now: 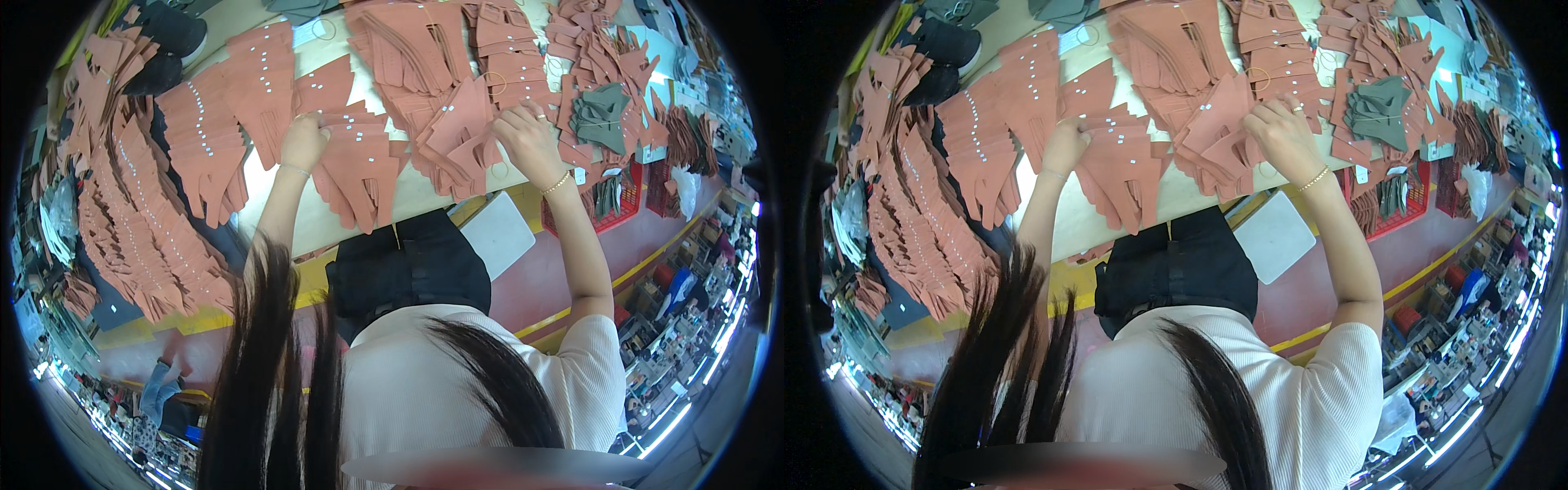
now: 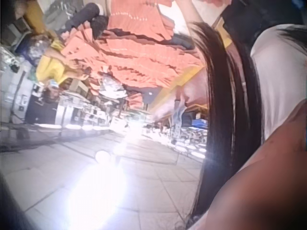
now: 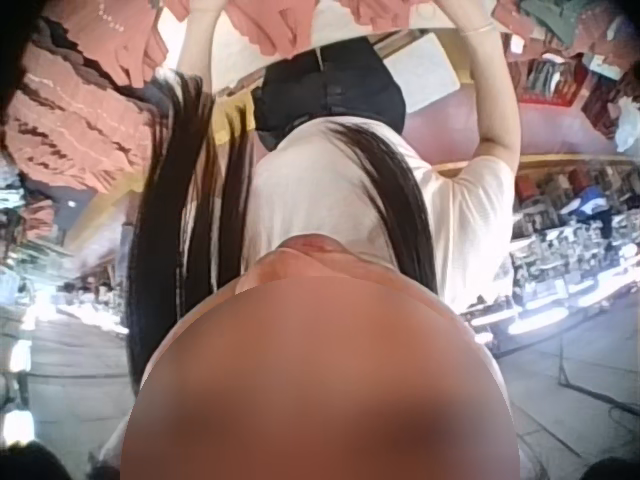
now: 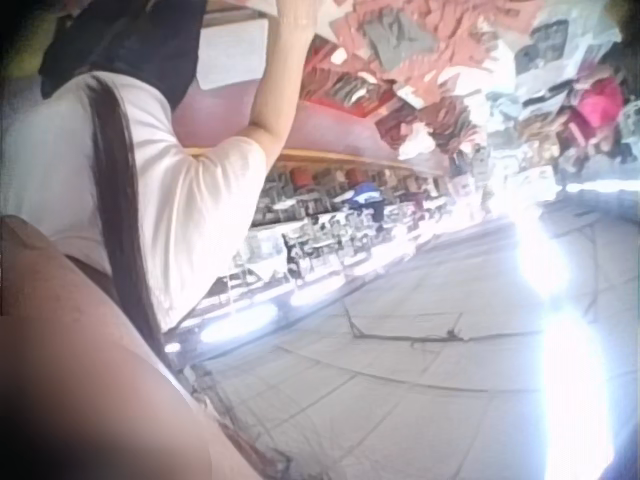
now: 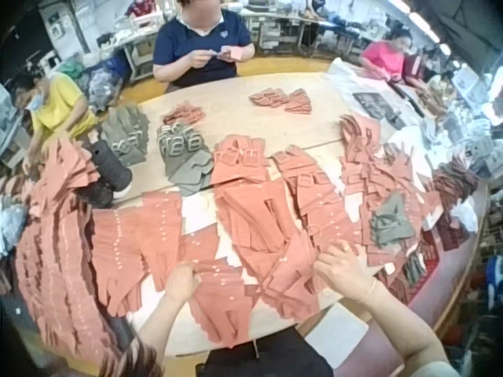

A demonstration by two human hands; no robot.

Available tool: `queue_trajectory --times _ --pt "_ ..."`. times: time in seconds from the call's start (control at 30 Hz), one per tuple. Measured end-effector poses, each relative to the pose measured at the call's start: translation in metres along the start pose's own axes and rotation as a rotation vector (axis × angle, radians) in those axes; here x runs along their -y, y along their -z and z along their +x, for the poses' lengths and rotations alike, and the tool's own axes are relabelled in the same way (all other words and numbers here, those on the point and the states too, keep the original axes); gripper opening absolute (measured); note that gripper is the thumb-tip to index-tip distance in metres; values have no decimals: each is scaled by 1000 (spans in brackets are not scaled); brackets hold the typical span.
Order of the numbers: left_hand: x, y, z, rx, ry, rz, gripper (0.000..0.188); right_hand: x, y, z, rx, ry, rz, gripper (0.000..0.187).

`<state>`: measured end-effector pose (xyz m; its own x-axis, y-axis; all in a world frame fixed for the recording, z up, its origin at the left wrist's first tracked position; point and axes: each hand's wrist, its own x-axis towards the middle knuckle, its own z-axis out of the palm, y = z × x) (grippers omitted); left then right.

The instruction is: The person sorts and stacks pink fabric pieces on a table. They repeatedly pick up pieces, align them, and place them into neat piles while occasionally moving other stacks aside to reach the work area.

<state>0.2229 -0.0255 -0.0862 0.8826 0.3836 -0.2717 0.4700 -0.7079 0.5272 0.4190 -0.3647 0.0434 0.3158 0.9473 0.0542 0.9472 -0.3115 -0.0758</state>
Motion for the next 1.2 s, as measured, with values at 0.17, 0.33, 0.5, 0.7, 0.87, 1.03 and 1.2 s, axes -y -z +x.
queue_trajectory --times 0.17,0.33,0.5,0.7,0.87,1.03,1.2 --pt "-19 33 6 378 306 -300 19 6 50 -12 57 -112 119 17" --pt "-55 70 -32 280 46 -330 21 21 96 -9 7 -137 130 17" --pt "-77 109 -54 131 -88 -428 19 47 128 11 26 -28 198 14" --pt "-93 155 -74 148 -18 -921 15 100 131 56 -125 231 543 11" --pt "-102 192 -96 212 -93 -1075 14 123 125 108 -347 254 661 18" --pt "-107 200 -116 108 -165 -1113 16 132 118 131 -290 107 906 14" --pt "-95 201 -126 44 -176 -1141 16 140 117 136 -211 56 1084 8"
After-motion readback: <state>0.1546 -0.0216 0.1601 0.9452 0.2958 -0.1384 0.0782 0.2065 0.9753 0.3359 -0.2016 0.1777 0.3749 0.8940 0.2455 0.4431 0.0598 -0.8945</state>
